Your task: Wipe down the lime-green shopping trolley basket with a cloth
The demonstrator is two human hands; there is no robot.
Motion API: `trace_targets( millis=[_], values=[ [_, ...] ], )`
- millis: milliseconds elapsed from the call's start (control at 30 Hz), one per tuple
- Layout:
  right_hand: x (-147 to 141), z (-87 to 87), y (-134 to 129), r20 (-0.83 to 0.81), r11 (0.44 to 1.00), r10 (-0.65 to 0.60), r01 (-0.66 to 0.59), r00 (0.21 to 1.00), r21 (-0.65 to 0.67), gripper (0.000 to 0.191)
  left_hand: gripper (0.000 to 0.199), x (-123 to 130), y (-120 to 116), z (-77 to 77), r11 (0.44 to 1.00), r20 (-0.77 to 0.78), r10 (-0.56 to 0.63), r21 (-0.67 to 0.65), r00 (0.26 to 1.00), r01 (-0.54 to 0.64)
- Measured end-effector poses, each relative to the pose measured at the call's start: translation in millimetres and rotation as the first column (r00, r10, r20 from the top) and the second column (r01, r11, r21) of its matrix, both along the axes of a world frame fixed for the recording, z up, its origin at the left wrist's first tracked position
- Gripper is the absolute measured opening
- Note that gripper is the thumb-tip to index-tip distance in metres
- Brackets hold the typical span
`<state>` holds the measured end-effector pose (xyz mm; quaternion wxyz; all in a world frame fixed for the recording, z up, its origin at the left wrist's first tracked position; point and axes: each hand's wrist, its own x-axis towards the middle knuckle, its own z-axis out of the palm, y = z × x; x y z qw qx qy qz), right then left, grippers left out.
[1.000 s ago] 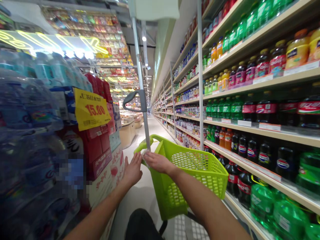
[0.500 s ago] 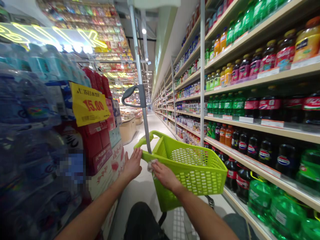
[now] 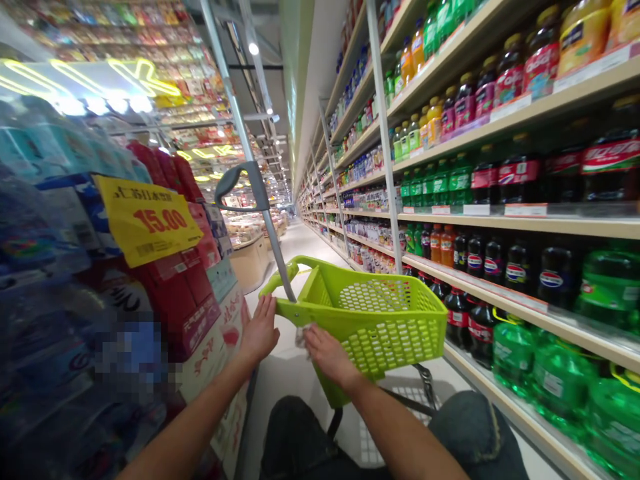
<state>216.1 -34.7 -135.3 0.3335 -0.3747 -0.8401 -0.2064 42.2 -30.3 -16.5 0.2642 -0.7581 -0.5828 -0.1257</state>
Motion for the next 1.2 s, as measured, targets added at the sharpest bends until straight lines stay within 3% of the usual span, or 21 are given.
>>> trace_targets(
  millis=[67,133,200,300,367,433,533,600,667,800,867,933,1067,1133,1200],
  values=[
    [5,-32.5,-6,0.055,0.998,-0.001,0.005,0.998,-0.066,0.03,0.071,1,-2,-5.0,0.999,-0.014,-0.028,0.037,1.0,0.029],
    [11,-41.9,-9,0.039,0.998,-0.002,0.005,0.999,-0.056,0.028,0.071,4,-3,-10.1,0.996,-0.02,-0.067,0.063,0.998,0.068],
    [15,-19.4,-8,-0.044,0.999,-0.012,0.013,0.999,0.03,0.032,0.07,11,-3,-13.7,0.991,-0.03,-0.11,0.071,0.993,0.112],
    [19,37.8,4,-0.19,0.984,-0.042,0.074,0.981,0.163,0.039,0.067,23,-1,-15.5,0.98,-0.065,-0.176,0.085,0.982,0.181],
    [22,52.3,11,-0.212,0.976,-0.063,0.105,0.975,0.191,0.039,0.065,30,1,-16.1,0.971,-0.096,-0.212,0.089,0.972,0.221],
    [27,32.1,12,-0.173,0.977,-0.092,0.122,0.981,0.173,0.039,0.064,34,2,-17.5,0.967,-0.131,-0.238,0.066,0.962,0.248],
    [39,-35.0,4,-0.083,0.986,-0.126,0.134,0.989,0.1,0.036,0.063,37,2,-21.6,0.967,-0.189,-0.249,0.01,0.95,0.256],
    [47,-66.6,-3,-0.072,0.988,-0.14,0.144,0.988,0.062,0.033,0.064,38,3,-25.0,0.969,-0.221,-0.245,-0.016,0.944,0.248],
    [55,-66.6,-8,-0.104,0.986,-0.153,0.16,0.983,0.056,0.033,0.064,43,5,-27.7,0.969,-0.236,-0.246,-0.036,0.94,0.245],
    [67,-11.2,-4,-0.198,0.971,-0.172,0.2,0.965,0.134,0.04,0.065,63,7,-29.2,0.961,-0.222,-0.275,-0.066,0.935,0.267],
    [74,-2.7,0,-0.224,0.957,-0.204,0.242,0.953,0.157,0.04,0.065,74,7,-29.2,0.956,-0.21,-0.294,-0.086,0.932,0.282],
    [82,-23.2,1,-0.223,0.949,-0.244,0.279,0.944,0.145,0.038,0.065,84,5,-30.2,0.95,-0.211,-0.31,-0.11,0.927,0.293],
    [93,-87.5,-14,-0.189,0.953,-0.276,0.294,0.942,0.073,0.036,0.064,95,4,-35.2,0.939,-0.229,-0.335,-0.156,0.914,0.306],
    [99,-87.8,-24,-0.196,0.955,-0.277,0.292,0.94,0.049,0.039,0.065,99,4,-37.7,0.934,-0.229,-0.346,-0.169,0.91,0.313],
    [106,-62.3,-28,-0.234,0.955,-0.274,0.293,0.933,0.052,0.044,0.065,104,4,-39.4,0.929,-0.226,-0.358,-0.179,0.906,0.322]
  ],
)
